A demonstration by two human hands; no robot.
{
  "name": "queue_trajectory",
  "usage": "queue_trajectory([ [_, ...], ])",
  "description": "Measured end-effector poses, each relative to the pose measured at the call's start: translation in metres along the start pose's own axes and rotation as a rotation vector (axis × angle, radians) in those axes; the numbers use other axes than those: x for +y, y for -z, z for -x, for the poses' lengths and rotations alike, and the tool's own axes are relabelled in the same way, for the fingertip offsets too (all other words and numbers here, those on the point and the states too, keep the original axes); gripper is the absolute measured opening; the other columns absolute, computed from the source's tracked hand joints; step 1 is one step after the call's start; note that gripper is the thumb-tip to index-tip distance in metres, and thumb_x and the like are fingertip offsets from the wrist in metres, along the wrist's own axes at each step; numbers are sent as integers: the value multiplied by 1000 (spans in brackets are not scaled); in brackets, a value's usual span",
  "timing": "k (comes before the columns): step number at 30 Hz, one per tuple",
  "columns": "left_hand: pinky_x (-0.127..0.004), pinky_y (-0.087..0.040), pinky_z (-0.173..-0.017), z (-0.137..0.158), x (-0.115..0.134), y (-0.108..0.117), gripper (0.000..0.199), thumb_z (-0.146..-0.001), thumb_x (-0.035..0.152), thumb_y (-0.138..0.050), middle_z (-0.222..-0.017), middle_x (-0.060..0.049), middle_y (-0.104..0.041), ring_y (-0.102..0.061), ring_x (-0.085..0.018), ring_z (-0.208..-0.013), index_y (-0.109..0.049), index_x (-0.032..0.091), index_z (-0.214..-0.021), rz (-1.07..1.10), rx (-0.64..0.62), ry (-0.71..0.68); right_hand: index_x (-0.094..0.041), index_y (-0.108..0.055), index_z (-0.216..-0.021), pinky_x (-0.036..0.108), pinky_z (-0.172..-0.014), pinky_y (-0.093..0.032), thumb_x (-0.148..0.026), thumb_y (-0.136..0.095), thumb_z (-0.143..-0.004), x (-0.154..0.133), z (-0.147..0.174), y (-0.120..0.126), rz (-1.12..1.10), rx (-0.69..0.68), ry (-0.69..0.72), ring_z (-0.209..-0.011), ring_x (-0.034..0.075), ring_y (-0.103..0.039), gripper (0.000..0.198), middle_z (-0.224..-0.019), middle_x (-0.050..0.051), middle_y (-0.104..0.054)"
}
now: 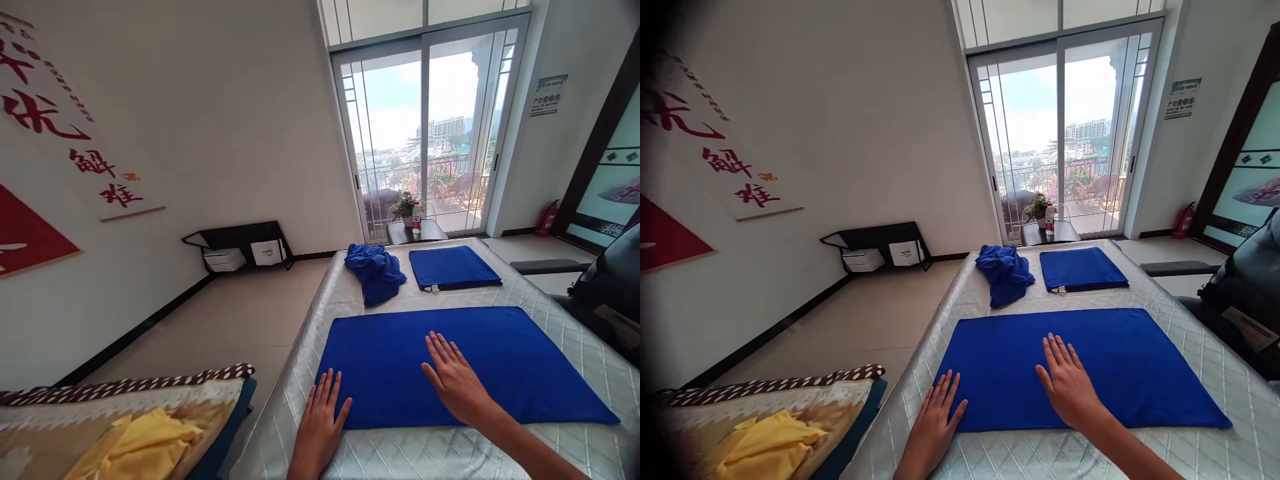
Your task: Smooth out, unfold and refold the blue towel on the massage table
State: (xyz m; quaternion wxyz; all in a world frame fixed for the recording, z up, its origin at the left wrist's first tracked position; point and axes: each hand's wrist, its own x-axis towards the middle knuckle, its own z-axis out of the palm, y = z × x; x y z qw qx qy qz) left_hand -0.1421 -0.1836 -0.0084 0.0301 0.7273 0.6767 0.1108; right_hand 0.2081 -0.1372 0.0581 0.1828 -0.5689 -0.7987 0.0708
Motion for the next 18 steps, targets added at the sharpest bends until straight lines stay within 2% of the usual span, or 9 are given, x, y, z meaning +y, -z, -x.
queue_trajectory([
  [2,-51,-20,-120,1,0,-1,67,-98,57,-36,-163,-1,-20,-21,-26,-149,-16,30,-156,-1,15,-11,-25,-18,-157,51,-122,-14,-57,-24,-99,-48,-13,-18,-74,-53,146,-149,25,-15,67,-162,2,-16],
  [4,-51,-20,-120,2,-1,-1,66,-98,57,-37,-163,-1,-21,-21,-26,-149,-19,31,-155,-1,21,-23,-23,-17,-157,51,-121,-13,-56,-28,-99,-80,-22,-37,-136,-96,235,-149,26,-14,68,-162,4,-13],
  [6,-52,-20,-120,2,-1,-1,66,-97,58,-38,-162,-2,-23,-21,-26,-149,-22,30,-155,-5,16,-25,-19,-15,-157,52,-121,-11,-57,-31,-98,-97,-26,-55,-170,-141,279,-149,28,-12,72,-162,7,-10],
  [8,-52,-21,-120,1,-1,0,67,-97,59,-38,-162,-2,-23,-22,-27,-148,-24,30,-154,-12,3,-17,-17,-13,-157,52,-121,-10,-59,-33,-97,-103,-28,-68,-180,-190,291,-149,28,-10,76,-162,9,-8],
  [10,-52,-21,-120,1,0,1,68,-96,61,-37,-162,-3,-22,-21,-27,-148,-23,30,-154,-24,-16,-14,-18,-10,-157,52,-121,-9,-60,-33,-96,-99,-26,-75,-173,-221,281,-149,28,-9,78,-162,9,-8],
  [13,-54,-22,-119,2,0,3,69,-96,62,-36,-162,-4,-20,-22,-27,-148,-21,29,-155,-46,-10,-25,-20,-7,-157,51,-122,-7,-59,-29,-98,-80,-19,-72,-139,-238,244,-150,26,-8,75,-163,7,-8],
  [18,-56,-24,-118,2,0,3,70,-96,62,-35,-162,-4,-21,-23,-28,-148,-17,30,-155,-60,6,-36,-22,-9,-157,48,-122,-4,-59,-21,-99,-19,2,-51,-20,-188,101,-150,23,-9,70,-163,4,-11],
])
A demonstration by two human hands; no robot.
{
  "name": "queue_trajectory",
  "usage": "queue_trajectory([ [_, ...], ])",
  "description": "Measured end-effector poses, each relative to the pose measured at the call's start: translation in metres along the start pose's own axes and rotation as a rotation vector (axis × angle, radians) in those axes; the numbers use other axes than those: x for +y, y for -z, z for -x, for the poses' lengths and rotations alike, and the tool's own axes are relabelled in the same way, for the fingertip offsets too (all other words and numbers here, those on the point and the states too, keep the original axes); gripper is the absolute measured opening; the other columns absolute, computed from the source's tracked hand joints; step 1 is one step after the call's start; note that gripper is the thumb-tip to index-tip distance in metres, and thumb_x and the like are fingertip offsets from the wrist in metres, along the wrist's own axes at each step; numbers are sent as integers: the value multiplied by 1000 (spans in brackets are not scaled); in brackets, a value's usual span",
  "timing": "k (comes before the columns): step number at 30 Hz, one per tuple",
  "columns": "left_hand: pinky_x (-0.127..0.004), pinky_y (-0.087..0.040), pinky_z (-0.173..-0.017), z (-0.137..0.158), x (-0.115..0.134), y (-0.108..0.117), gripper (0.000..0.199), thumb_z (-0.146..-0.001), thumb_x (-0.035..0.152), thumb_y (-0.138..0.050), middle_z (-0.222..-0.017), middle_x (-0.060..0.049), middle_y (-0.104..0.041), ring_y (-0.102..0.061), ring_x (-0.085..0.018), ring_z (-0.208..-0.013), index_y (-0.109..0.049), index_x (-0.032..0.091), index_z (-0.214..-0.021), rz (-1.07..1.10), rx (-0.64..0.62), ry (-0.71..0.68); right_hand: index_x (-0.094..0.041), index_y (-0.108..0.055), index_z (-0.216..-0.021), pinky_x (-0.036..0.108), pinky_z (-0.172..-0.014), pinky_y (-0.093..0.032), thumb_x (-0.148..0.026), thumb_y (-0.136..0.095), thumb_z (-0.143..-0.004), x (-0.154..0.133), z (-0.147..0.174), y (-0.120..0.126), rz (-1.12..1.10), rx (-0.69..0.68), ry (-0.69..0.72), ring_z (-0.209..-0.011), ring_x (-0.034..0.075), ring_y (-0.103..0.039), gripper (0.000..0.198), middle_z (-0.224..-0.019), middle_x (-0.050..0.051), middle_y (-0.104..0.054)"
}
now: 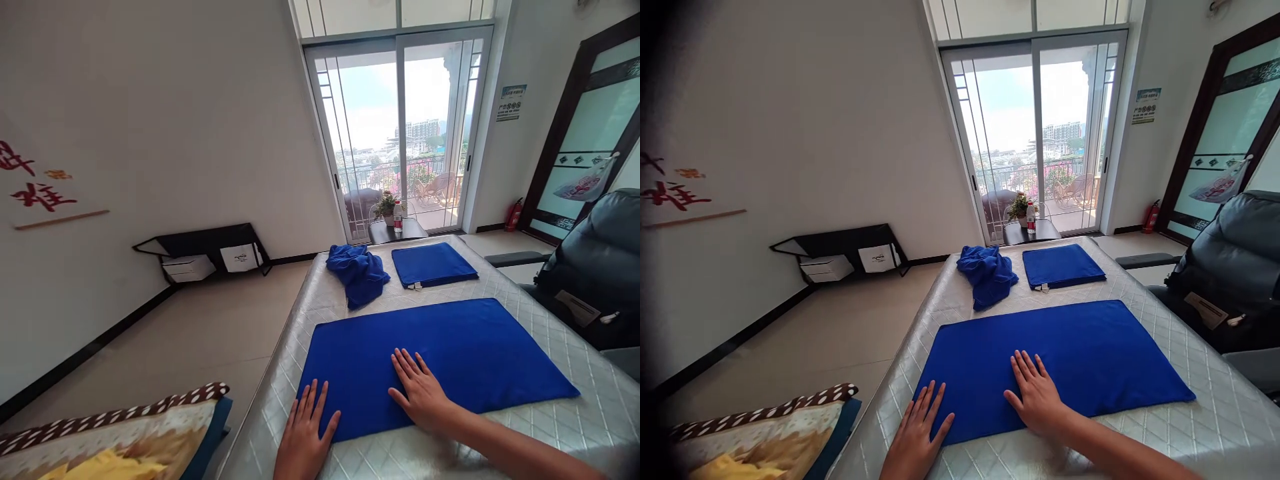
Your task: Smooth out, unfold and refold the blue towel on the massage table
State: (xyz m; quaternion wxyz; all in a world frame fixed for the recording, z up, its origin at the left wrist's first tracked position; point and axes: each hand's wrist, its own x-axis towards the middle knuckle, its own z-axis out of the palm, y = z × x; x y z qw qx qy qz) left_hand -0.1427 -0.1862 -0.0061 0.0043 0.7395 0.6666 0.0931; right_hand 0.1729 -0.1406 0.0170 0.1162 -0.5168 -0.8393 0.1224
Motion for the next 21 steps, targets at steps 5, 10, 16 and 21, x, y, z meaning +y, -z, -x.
queue_trajectory([
  [5,-56,-22,-119,-2,-4,-3,70,-96,62,-37,-163,-3,-17,-19,-28,-148,-16,31,-155,13,-29,2,-26,-16,-156,50,-122,-8,-65,-19,-97,89,41,21,139,74,-221,-149,23,-15,71,-162,1,-20],
  [10,-56,-20,-119,-4,-8,-6,70,-96,61,-36,-163,-1,-15,-16,-27,-149,-16,31,-155,21,-59,-4,-27,-24,-155,52,-121,-12,-70,-19,-93,200,97,38,268,174,-420,-149,25,-15,76,-162,1,-23],
  [16,-54,-17,-120,-10,-13,-7,70,-95,59,-35,-163,1,-15,-13,-25,-149,-16,29,-155,22,-134,-1,-20,-37,-151,51,-120,-20,-65,-15,-92,307,153,52,282,232,-420,-148,26,-19,77,-159,6,-31],
  [21,-51,-18,-120,-11,-12,0,69,-94,57,-38,-162,-1,-14,-12,-25,-149,-22,26,-154,55,-225,32,-20,-36,-151,52,-118,-27,-61,-20,-93,337,162,43,264,294,-373,-146,26,-26,73,-158,6,-31],
])
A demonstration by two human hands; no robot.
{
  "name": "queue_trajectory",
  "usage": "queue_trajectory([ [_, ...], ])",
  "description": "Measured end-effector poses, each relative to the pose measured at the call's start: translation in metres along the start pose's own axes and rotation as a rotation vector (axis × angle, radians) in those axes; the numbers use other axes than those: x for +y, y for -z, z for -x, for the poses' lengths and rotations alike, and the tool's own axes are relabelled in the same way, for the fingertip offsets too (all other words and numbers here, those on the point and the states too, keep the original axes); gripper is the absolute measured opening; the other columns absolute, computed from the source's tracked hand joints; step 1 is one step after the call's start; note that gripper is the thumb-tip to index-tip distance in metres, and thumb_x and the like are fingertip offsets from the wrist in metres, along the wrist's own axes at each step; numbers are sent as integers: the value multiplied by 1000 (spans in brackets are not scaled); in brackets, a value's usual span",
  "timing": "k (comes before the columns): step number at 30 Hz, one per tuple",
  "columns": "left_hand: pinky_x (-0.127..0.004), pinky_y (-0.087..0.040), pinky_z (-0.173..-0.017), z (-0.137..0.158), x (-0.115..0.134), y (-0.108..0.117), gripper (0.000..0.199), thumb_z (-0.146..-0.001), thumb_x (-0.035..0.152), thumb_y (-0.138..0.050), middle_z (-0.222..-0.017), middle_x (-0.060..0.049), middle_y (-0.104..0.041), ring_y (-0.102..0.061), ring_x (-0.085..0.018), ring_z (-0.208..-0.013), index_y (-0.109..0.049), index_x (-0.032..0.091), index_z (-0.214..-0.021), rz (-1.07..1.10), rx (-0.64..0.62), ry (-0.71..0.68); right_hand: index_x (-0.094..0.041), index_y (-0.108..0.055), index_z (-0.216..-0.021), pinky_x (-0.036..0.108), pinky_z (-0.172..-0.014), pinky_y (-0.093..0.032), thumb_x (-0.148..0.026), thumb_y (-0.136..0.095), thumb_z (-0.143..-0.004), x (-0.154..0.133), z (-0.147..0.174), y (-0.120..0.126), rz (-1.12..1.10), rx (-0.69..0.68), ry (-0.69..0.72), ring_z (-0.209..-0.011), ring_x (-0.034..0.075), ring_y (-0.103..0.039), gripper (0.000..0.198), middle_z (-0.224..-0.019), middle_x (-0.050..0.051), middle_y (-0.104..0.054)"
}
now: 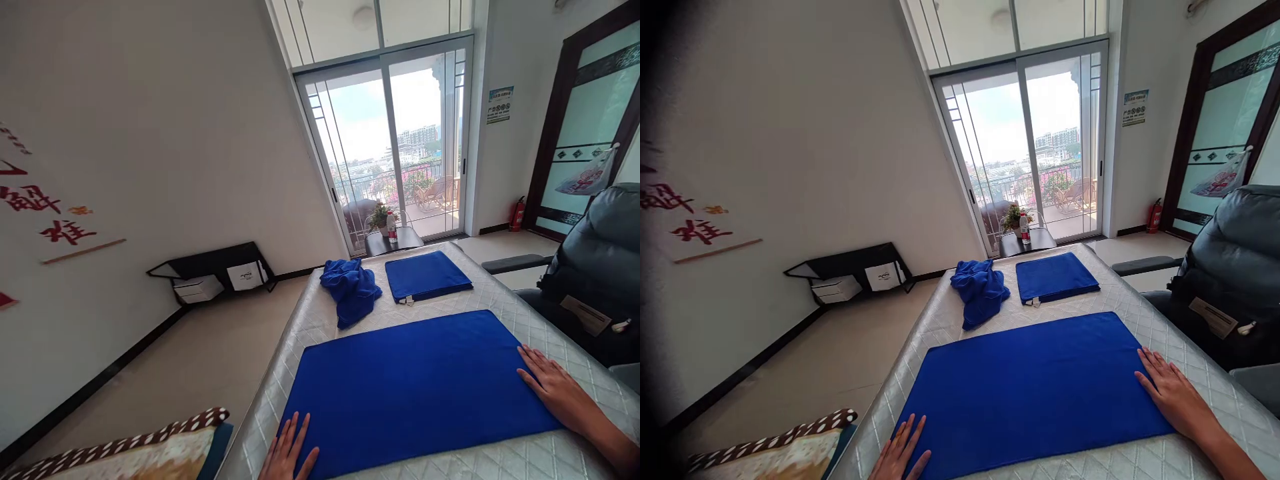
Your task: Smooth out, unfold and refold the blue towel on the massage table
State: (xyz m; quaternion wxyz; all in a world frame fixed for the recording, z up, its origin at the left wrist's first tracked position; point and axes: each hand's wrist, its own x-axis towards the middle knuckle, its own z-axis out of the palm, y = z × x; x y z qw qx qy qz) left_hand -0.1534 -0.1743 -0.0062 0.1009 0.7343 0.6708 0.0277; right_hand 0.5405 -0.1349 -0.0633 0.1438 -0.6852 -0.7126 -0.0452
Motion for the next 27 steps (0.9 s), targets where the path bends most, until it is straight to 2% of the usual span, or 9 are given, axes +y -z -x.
queue_trajectory([
  [5,-53,-24,-118,9,0,16,71,-94,57,-38,-162,-6,-16,-18,-28,-148,-25,23,-154,24,-39,120,-21,-49,-144,55,-115,-30,-56,-26,-92,18,3,-20,-14,83,128,-145,30,-29,66,-156,7,-37],
  [7,-53,-27,-117,9,5,26,69,-94,57,-38,-161,-7,-20,-21,-28,-147,-28,23,-153,30,-34,125,-21,-51,-143,57,-114,-31,-53,-26,-93,21,1,-22,-11,104,166,-144,30,-29,64,-155,8,-38],
  [9,-52,-31,-116,2,19,38,65,-96,56,-37,-160,-6,-26,-26,-27,-146,-33,24,-152,28,-11,86,-20,-49,-144,58,-112,-33,-53,-25,-94,10,-6,-17,-2,124,138,-144,31,-31,64,-154,8,-40],
  [12,-47,-37,-114,-23,64,54,56,-99,51,-35,-156,-4,-37,-35,-24,-143,-39,27,-149,16,89,-87,-18,-41,-149,57,-113,-33,-52,-25,-97,-43,-27,7,-1,128,120,-144,29,-31,64,-155,8,-37],
  [15,-41,-37,-115,-66,128,61,47,-102,42,-34,-151,-3,-46,-42,-20,-139,-44,26,-146,8,236,-322,-17,-38,-150,50,-117,-28,-50,-25,-100,-127,-60,35,-25,111,202,-146,24,-27,62,-157,7,-34],
  [18,-40,-37,-115,-116,188,53,43,-103,35,-33,-148,-5,-51,-44,-19,-138,-50,23,-141,17,342,-472,-18,-37,-151,45,-119,-25,-48,-21,-101,-210,-96,47,-85,47,302,-146,22,-26,60,-157,7,-35],
  [20,-41,-37,-115,-146,216,40,43,-104,32,-32,-146,-7,-53,-45,-19,-137,-51,21,-140,23,394,-468,-15,-38,-150,45,-119,-23,-45,-19,-101,-251,-119,44,-112,-12,306,-146,22,-27,60,-155,9,-37],
  [23,-43,-38,-114,-179,237,17,44,-103,29,-31,-145,-14,-53,-45,-22,-137,-52,13,-138,19,431,-421,-10,-37,-150,47,-118,-22,-37,-20,-100,-286,-143,29,-133,-79,291,-145,25,-28,59,-155,14,-36],
  [27,-48,-36,-114,-203,237,-14,48,-101,26,-30,-148,-18,-47,-39,-25,-141,-47,9,-143,-24,412,-434,-11,-38,-150,44,-118,-23,-28,-27,-97,-298,-154,2,-131,-96,302,-145,24,-30,57,-155,13,-36],
])
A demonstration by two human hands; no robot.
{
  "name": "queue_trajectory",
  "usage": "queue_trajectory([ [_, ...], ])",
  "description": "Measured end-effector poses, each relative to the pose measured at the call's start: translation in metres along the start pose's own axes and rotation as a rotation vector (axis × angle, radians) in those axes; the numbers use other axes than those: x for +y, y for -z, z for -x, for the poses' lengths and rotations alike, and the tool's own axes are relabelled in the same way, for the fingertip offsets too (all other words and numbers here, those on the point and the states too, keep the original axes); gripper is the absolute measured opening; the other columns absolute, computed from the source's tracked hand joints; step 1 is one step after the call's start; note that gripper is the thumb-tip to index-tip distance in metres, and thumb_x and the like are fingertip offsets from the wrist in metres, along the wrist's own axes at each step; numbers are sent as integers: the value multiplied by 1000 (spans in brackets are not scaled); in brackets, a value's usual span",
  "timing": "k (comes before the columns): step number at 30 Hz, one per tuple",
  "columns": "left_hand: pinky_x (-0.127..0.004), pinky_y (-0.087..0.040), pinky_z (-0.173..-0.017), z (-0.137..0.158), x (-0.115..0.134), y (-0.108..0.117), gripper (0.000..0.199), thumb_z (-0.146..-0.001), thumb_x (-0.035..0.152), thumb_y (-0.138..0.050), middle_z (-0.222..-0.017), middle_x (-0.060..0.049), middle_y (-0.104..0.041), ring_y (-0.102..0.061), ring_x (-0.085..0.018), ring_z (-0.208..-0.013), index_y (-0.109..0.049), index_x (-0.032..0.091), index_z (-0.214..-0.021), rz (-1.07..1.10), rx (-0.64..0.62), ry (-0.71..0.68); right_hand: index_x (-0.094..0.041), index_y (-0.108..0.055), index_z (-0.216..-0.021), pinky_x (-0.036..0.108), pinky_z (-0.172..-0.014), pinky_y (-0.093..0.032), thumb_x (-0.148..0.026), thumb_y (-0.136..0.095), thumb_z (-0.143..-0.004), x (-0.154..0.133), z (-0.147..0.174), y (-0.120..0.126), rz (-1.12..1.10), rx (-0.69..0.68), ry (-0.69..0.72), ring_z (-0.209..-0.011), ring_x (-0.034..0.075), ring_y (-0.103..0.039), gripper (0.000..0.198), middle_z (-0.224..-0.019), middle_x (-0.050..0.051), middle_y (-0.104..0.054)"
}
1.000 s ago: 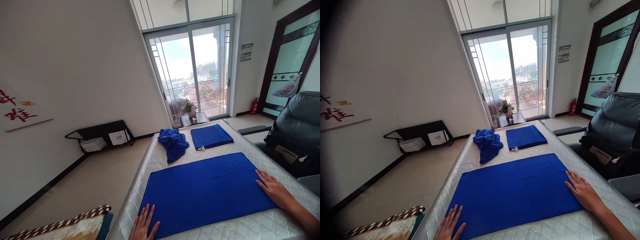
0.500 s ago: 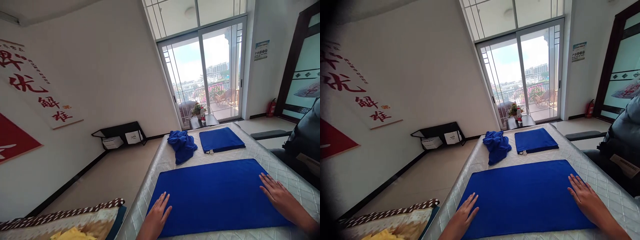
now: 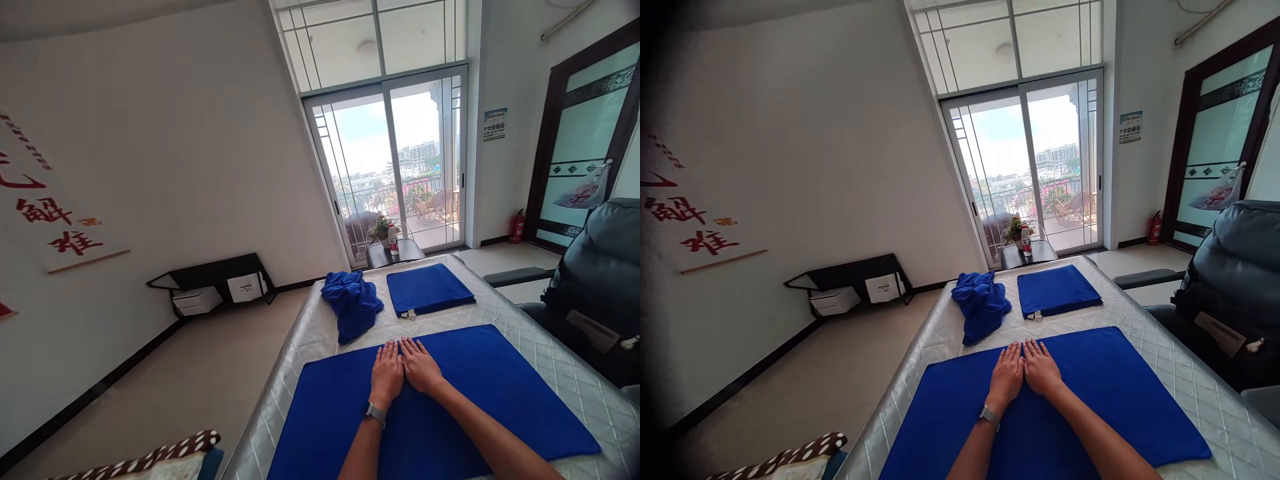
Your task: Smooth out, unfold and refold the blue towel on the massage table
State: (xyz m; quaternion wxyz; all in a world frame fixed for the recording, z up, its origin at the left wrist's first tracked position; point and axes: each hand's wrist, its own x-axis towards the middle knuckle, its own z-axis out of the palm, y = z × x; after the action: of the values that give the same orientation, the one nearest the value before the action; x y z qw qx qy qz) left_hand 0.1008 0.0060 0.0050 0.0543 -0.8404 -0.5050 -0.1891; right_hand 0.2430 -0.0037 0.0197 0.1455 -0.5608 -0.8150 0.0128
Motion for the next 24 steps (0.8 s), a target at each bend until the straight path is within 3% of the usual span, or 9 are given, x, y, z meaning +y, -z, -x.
queue_trajectory([
  [7,-48,-31,-117,3,-10,-19,52,-101,25,-30,-155,-15,-37,-31,-24,-145,-34,11,-151,-5,-5,0,-10,-34,-151,44,-119,-19,-30,-26,-97,8,-3,-24,0,31,5,-146,24,-26,58,-156,13,-33],
  [14,-47,-30,-118,3,-8,-17,51,-101,26,-28,-155,-15,-37,-31,-24,-145,-35,10,-150,-16,-19,-8,-6,-36,-150,45,-119,-18,-29,-25,-97,9,-4,-24,3,24,18,-146,25,-25,58,-156,15,-31],
  [24,-49,-30,-118,2,-12,-20,55,-101,29,-29,-156,-14,-35,-26,-24,-147,-29,13,-153,-46,-117,19,-10,-37,-150,43,-118,-21,-37,-24,-98,11,0,-21,-26,20,-33,-145,23,-29,61,-154,13,-37],
])
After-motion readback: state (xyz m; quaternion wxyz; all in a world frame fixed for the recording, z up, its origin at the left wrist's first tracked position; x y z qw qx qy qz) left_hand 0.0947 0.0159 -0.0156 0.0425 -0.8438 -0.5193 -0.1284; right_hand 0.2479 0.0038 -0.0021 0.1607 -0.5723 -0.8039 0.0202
